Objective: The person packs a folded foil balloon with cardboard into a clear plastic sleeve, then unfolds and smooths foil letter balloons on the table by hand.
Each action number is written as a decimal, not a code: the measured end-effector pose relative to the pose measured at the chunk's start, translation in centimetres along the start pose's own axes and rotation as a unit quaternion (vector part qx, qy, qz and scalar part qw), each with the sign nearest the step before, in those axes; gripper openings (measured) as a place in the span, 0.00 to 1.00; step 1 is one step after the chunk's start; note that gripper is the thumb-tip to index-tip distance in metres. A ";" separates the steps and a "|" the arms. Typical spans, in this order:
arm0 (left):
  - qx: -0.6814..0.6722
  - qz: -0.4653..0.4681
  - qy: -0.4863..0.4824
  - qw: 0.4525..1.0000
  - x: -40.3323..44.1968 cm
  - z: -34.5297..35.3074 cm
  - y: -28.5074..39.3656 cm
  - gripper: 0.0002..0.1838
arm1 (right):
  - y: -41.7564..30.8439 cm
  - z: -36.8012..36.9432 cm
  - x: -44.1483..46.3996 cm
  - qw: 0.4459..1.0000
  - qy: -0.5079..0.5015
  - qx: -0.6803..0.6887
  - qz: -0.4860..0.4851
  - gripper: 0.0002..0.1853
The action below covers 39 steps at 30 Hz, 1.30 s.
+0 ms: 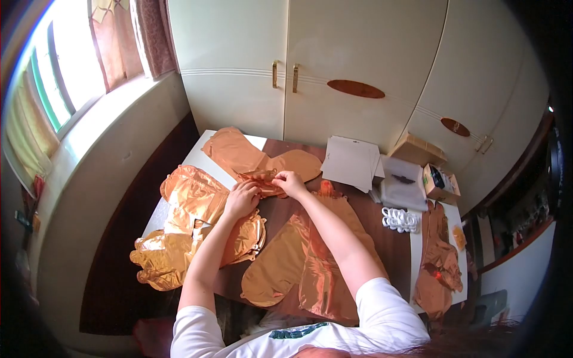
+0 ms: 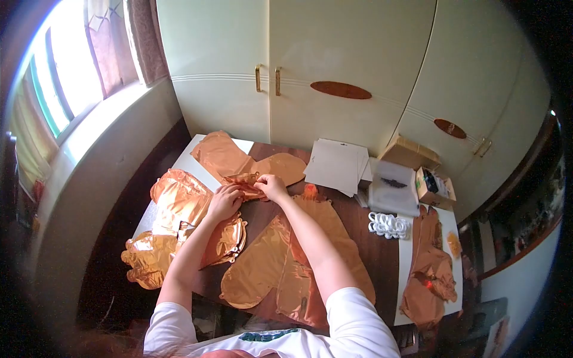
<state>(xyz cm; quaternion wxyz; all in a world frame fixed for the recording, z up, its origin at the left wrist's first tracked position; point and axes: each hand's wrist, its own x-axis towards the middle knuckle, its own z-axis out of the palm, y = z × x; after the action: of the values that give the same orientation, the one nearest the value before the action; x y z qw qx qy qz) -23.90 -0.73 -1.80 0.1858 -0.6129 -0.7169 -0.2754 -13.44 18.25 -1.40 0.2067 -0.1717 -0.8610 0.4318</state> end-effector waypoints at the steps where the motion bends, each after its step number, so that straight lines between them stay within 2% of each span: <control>1: 0.028 0.002 0.005 1.000 0.0 0.3 -0.2 0.13 | 0.0 0.0 0.6 0.999 0.031 -0.018 -0.030 0.09; 4: 0.069 -0.005 0.002 0.998 0.0 0.3 0.1 0.11 | -1.6 -0.6 2.8 0.982 0.123 -0.063 -0.126 0.07; 5: 0.055 -0.014 -0.010 0.998 0.3 -0.3 0.4 0.11 | -2.7 -1.1 3.9 0.983 0.134 -0.084 -0.097 0.06; 8: 0.029 -0.039 -0.032 0.998 0.5 -0.6 1.0 0.09 | -5.5 -3.3 6.7 0.966 0.186 -0.131 -0.119 0.08; 11: 0.020 -0.047 -0.040 0.998 0.4 -0.5 0.8 0.09 | -9.6 -5.8 7.6 0.945 0.263 -0.115 -0.157 0.13; 13: 0.022 -0.046 -0.038 0.998 0.4 -0.5 0.7 0.09 | -11.6 -7.7 7.9 0.938 0.279 -0.117 -0.168 0.15; 19: 0.020 -0.046 -0.017 0.999 0.2 -0.2 0.7 0.10 | -16.3 -15.0 7.5 0.906 0.349 -0.095 -0.218 0.13; 23: 0.029 -0.053 -0.035 0.998 0.1 -0.1 0.4 0.11 | -19.3 -19.9 3.6 0.910 0.337 -0.085 -0.225 0.14; 25: 0.037 -0.047 -0.038 0.997 -0.1 0.4 0.0 0.12 | -19.3 -21.7 1.4 0.909 0.316 -0.084 -0.260 0.14; 27: 0.018 -0.062 -0.100 0.993 0.4 0.2 -0.5 0.13 | -19.2 -23.0 -1.2 0.907 0.290 -0.085 -0.294 0.13; 29: 0.104 0.041 -0.017 0.994 0.6 0.6 -1.5 0.10 | -20.9 -22.9 -6.3 0.916 0.273 -0.119 -0.267 0.12; 30: 0.090 0.029 -0.053 0.994 1.6 -0.7 -0.7 0.08 | -21.0 -22.9 -8.5 0.911 0.273 -0.154 -0.267 0.12; 31: 0.045 -0.076 -0.100 0.991 2.7 -2.4 1.2 0.08 | -20.9 -22.7 -10.5 0.905 0.271 -0.189 -0.267 0.12; 33: -0.020 -0.125 -0.028 0.992 3.1 -3.4 3.6 0.12 | -20.3 -21.9 -14.7 0.906 0.244 -0.239 -0.251 0.14; 34: -0.257 -0.228 -0.051 0.938 3.0 -3.9 5.3 0.15 | -19.8 -21.5 -16.8 0.888 0.240 -0.274 -0.280 0.15; 35: -0.474 -0.317 -0.071 0.819 2.6 -4.5 7.3 0.19 | -19.3 -20.9 -19.0 0.869 0.235 -0.309 -0.308 0.15; 36: -0.596 -0.356 -0.119 0.710 1.9 -5.8 9.4 0.26 | -19.0 -20.2 -21.1 0.852 0.226 -0.326 -0.343 0.16; 37: -0.721 -0.372 -0.163 0.561 0.9 -5.8 10.6 0.27 | -18.9 -19.4 -23.2 0.833 0.215 -0.343 -0.377 0.16; 38: -0.732 -0.396 -0.173 0.526 0.5 -7.0 13.8 0.31 | -18.9 -18.4 -25.3 0.810 0.198 -0.389 -0.390 0.17; 39: -0.752 -0.396 -0.184 0.495 -0.3 -6.9 15.4 0.30 | -18.8 -17.4 -27.3 0.785 0.180 -0.434 -0.403 0.17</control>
<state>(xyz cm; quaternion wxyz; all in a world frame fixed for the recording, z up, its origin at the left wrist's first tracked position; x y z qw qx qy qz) -9.22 -3.78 6.00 -0.6095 -0.2098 -0.4243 -0.6360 16.45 6.31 17.63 0.4171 0.0443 -0.8955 -0.1489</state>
